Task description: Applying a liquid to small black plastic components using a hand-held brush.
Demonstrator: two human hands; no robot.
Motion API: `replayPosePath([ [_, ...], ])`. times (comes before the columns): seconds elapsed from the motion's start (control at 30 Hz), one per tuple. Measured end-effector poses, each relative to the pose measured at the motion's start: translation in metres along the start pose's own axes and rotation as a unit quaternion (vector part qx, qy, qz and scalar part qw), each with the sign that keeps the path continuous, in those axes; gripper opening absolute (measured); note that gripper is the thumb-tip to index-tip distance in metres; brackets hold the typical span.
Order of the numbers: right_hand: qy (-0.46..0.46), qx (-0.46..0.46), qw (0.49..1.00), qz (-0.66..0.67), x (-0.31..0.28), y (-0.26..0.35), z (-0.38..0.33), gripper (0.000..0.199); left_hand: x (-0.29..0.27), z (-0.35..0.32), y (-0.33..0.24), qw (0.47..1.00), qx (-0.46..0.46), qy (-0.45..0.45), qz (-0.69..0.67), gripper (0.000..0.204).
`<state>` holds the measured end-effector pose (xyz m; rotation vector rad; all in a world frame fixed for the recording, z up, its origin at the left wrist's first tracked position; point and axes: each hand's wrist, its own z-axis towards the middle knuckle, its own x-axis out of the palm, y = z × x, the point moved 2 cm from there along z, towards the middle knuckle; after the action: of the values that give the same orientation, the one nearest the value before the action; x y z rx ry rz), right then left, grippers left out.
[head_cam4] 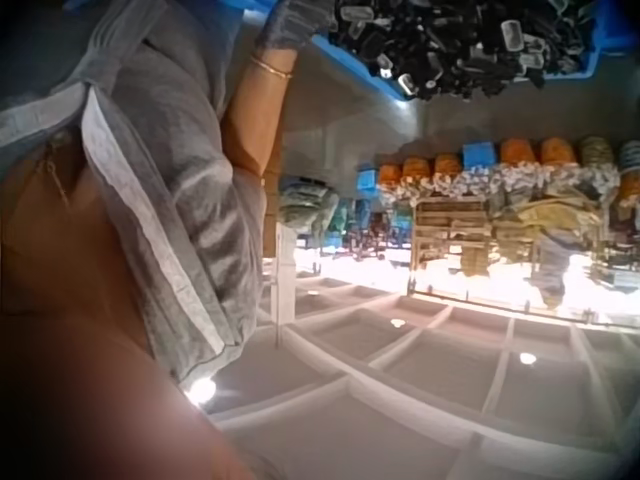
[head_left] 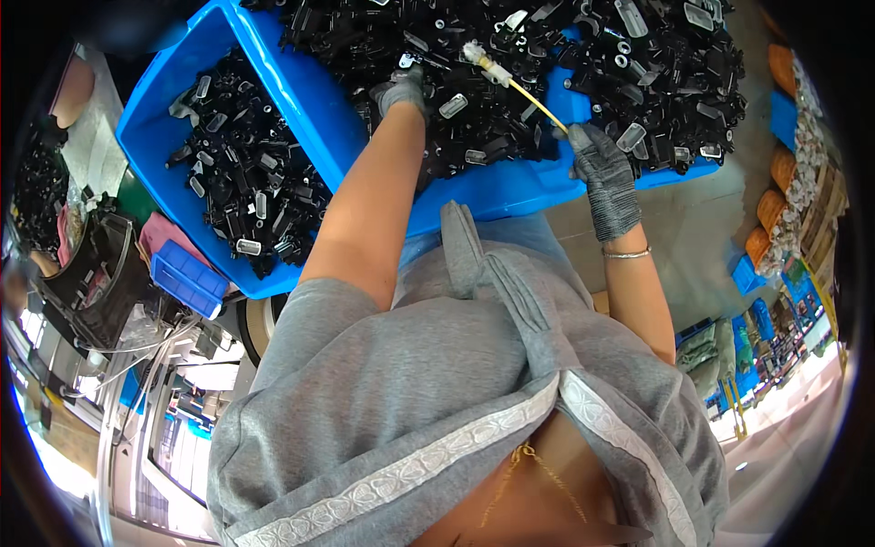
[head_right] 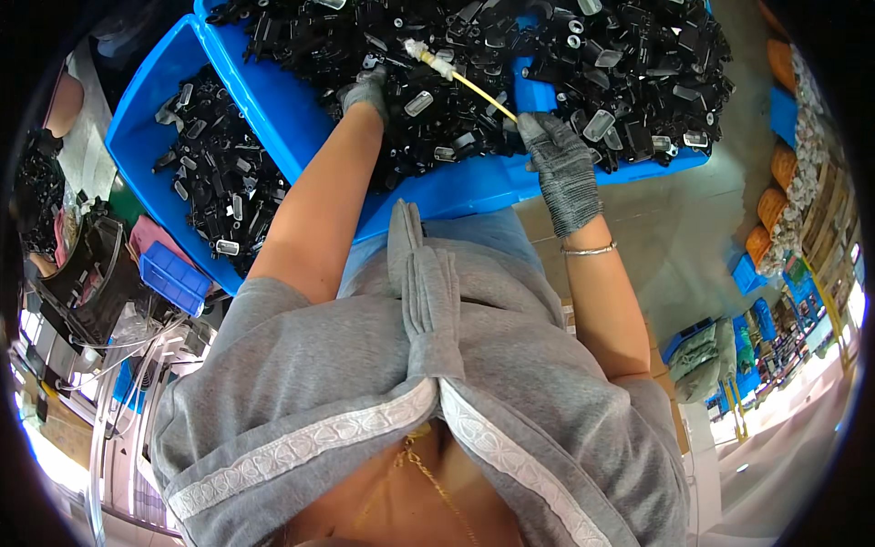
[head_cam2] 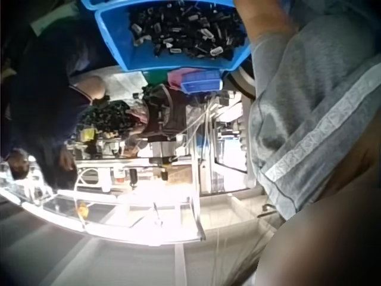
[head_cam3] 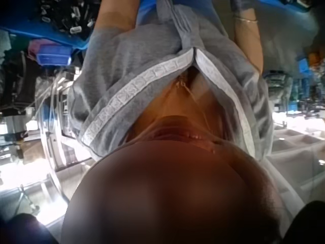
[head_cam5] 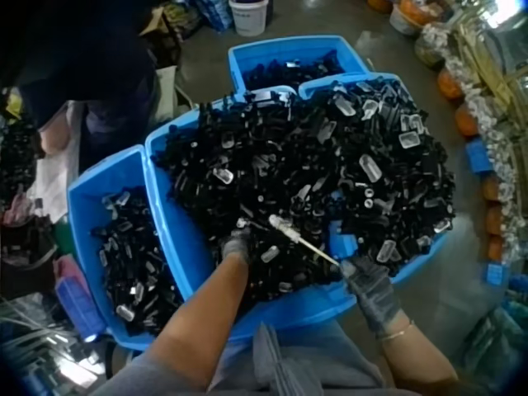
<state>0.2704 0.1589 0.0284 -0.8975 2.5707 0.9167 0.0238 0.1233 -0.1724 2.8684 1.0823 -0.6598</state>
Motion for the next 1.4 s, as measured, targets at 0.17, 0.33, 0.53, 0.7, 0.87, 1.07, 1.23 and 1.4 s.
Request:
replayPosePath([
  [0.17,0.051,-0.068,0.996,0.033,0.007,0.01,-0.001,0.028,-0.02,0.034,0.014,0.987,-0.017,0.129,-0.09,0.021],
  [0.33,0.019,-0.154,0.983,-0.095,0.018,0.01,0.0,0.027,-0.002,0.075,0.021,0.992,0.039,0.054,0.105,0.014],
  [0.53,-0.017,-0.22,0.965,-0.14,0.022,-0.013,0.009,0.026,-0.053,0.045,0.017,0.98,-0.012,0.186,-0.072,0.019],
  [0.7,-0.002,-0.238,0.957,-0.163,0.024,-0.007,0.001,0.025,-0.077,0.026,0.052,0.883,-0.158,0.324,-0.302,0.023],
  [0.87,0.04,-0.231,0.959,-0.158,0.02,0.021,-0.026,0.025,-0.109,-0.037,0.054,0.766,-0.193,0.475,-0.387,0.04],
  [1.07,0.041,-0.321,0.934,-0.15,0.005,0.033,-0.045,0.027,-0.129,-0.063,0.053,0.767,-0.125,0.539,-0.324,0.042],
  [1.23,0.018,-0.348,0.914,-0.206,0.002,0.042,-0.069,0.018,-0.147,-0.119,0.054,0.798,0.034,0.543,-0.258,0.044],
  [1.4,0.062,-0.329,0.916,-0.222,-0.004,0.046,-0.074,0.028,-0.173,-0.131,0.049,0.838,0.169,0.5,-0.141,0.044],
])
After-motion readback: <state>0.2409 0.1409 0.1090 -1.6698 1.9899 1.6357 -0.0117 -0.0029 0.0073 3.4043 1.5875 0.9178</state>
